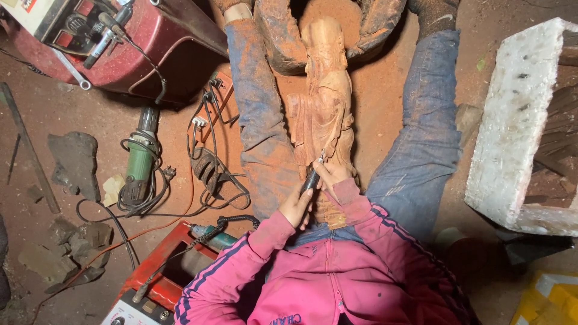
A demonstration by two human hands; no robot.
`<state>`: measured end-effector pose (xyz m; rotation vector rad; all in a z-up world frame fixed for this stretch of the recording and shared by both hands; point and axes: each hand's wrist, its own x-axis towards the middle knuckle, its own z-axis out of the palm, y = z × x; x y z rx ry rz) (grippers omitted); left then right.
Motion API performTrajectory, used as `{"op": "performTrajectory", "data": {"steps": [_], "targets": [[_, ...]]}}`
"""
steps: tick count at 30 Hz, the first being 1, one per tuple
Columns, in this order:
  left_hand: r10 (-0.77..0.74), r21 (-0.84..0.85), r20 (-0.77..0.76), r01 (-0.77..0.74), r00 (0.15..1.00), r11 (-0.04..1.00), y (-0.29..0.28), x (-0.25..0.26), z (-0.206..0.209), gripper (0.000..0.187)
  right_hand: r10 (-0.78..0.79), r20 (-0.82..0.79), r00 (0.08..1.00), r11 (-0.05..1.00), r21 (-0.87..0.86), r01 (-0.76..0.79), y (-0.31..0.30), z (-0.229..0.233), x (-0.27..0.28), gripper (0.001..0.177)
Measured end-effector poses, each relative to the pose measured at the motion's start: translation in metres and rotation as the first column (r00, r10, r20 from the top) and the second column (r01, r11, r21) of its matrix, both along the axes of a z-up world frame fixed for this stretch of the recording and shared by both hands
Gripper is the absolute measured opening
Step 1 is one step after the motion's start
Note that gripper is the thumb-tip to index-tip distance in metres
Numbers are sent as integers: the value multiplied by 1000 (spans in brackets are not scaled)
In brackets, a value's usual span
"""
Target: Carving intricate details into a wooden statue using a handheld rotary tool
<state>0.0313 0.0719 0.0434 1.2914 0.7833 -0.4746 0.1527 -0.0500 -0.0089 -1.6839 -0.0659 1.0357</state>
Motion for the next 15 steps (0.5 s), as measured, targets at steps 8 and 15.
{"op": "performTrajectory", "data": {"steps": [8,15], "targets": [[-53,69,-33,55,998,996,8,9,15,28,-3,-9,1000,999,-32,3,3,1,-1,58],[-64,62,-42,67,997,996,12,-2,-8,32,-29,-159,987,1000,0,29,9,-6,-1,55]]}}
